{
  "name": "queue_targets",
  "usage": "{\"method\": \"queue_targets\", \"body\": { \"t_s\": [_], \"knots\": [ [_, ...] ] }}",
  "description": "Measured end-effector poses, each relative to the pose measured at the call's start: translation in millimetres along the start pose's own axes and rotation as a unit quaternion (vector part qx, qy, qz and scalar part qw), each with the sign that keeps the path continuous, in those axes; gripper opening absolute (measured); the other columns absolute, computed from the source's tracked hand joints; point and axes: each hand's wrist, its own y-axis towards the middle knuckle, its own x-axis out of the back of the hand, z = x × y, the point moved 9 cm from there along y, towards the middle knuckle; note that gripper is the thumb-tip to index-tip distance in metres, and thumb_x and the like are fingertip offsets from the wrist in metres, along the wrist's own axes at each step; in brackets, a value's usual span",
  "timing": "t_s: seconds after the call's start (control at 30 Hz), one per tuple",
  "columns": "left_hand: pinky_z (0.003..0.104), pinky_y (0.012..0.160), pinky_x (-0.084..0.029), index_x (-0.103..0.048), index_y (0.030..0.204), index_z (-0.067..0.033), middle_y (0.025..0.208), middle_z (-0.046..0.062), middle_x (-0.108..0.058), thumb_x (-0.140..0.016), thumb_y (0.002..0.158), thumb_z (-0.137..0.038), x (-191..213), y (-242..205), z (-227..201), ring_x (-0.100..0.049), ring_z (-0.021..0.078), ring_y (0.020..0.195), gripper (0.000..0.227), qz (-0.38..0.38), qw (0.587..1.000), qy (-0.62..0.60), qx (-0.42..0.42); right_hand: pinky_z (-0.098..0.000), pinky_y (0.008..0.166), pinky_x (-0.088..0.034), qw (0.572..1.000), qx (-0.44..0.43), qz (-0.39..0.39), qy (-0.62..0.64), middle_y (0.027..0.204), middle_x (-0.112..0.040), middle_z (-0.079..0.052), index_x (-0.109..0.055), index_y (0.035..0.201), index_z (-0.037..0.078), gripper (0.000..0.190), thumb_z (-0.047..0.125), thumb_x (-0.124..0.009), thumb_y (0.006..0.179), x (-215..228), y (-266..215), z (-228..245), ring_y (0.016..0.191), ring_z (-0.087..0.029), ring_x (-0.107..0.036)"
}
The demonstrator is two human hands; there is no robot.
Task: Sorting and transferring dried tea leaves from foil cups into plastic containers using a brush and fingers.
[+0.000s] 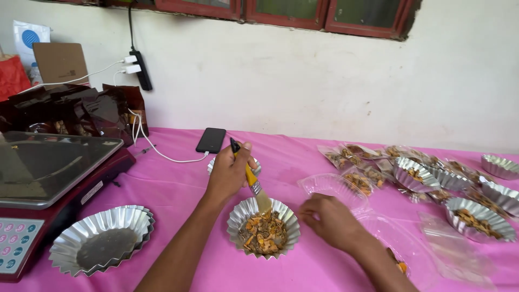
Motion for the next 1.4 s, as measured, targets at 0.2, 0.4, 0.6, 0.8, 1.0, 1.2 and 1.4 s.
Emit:
{"method": "queue_targets", "body": {
  "t_s": [0.2,0.4,0.6,0.8,1.0,1.2,1.4],
  "knots": [
    [0.03,0.035,-0.039,-0.054,0.066,-0.0064,0.055,0.011,-0.065,-0.042,0.105,-0.048,31.4,14.3,22.2,-0.053,0.0161,0.04,0.058,-0.052,0.997,-0.061,-0.017,-0.0386,0.056,-0.054,0.982,0.03,0.102,-0.157,0.099,-0.059,-0.007,-0.071,0.123,0.018,0.035,0.0,-0.062,0.095,-50.9,57.0,46.7,0.082,-0.027,-0.065],
    [0.021,0.032,-0.041,-0.052,0.082,-0.0068,0.059,0.015,-0.067,-0.043,0.11,-0.033,35.5,13.6,35.4,-0.051,0.0147,0.03,0.039,-0.07,0.988,-0.104,-0.086,-0.0488,0.078,-0.062,0.972,0.042,0.119,-0.2,0.101,-0.068,-0.008,-0.079,0.098,0.014,0.016,0.019,-0.066,0.091,-64.7,68.5,55.3,0.092,-0.035,-0.073],
    [0.02,0.037,-0.044,-0.053,0.083,-0.008,0.062,0.015,-0.068,-0.045,0.11,-0.035,36.4,3.2,24.4,-0.053,0.0136,0.032,0.039,-0.054,0.989,-0.101,-0.093,-0.0531,0.074,-0.059,0.981,-0.034,0.139,-0.132,0.089,-0.074,-0.011,-0.078,0.079,0.015,0.027,0.037,-0.065,0.085,-86.8,82.1,27.3,0.087,-0.04,-0.074],
    [0.021,0.034,-0.043,-0.052,0.084,-0.0065,0.061,0.016,-0.067,-0.045,0.109,-0.032,49.1,-8.7,13.0,-0.052,0.0143,0.032,0.036,-0.089,0.986,-0.124,-0.073,-0.0495,0.072,-0.057,0.991,-0.1,0.024,0.08,0.081,-0.077,-0.019,-0.082,0.088,0.009,0.022,0.026,-0.07,0.082,-42.2,67.8,22.9,0.087,-0.041,-0.075],
    [0.022,0.033,-0.043,-0.059,0.077,-0.0005,0.049,0.015,-0.062,-0.046,0.107,-0.022,21.5,-26.3,-6.2,-0.052,0.0155,0.031,0.039,-0.071,0.989,-0.115,-0.06,-0.0281,0.058,-0.06,0.882,-0.209,-0.107,0.408,0.069,-0.073,-0.022,-0.076,0.092,-0.012,0.016,0.0,-0.07,0.084,-46.7,47.1,-16.4,0.062,-0.021,-0.07],
    [0.023,0.039,-0.053,-0.058,0.082,0.0001,0.059,0.016,-0.066,-0.044,0.106,-0.018,23.4,-27.2,-1.0,-0.061,0.0146,0.039,0.033,-0.098,0.983,-0.126,-0.09,-0.0314,0.06,-0.063,0.819,-0.212,-0.155,0.509,0.078,-0.074,-0.023,-0.071,0.092,-0.013,0.012,-0.003,-0.068,0.086,-48.7,37.3,-9.4,0.065,-0.024,-0.075],
    [0.024,0.04,-0.055,-0.057,0.084,-0.0016,0.065,0.016,-0.069,-0.048,0.106,-0.018,19.2,-37.5,-13.1,-0.064,0.0163,0.039,0.029,-0.095,0.984,-0.062,-0.136,-0.0316,0.059,-0.064,0.789,-0.22,-0.188,0.542,0.075,-0.071,-0.019,-0.07,0.091,-0.012,0.012,-0.001,-0.068,0.088,-49.2,34.3,-14.5,0.064,-0.023,-0.075]
  ]
}}
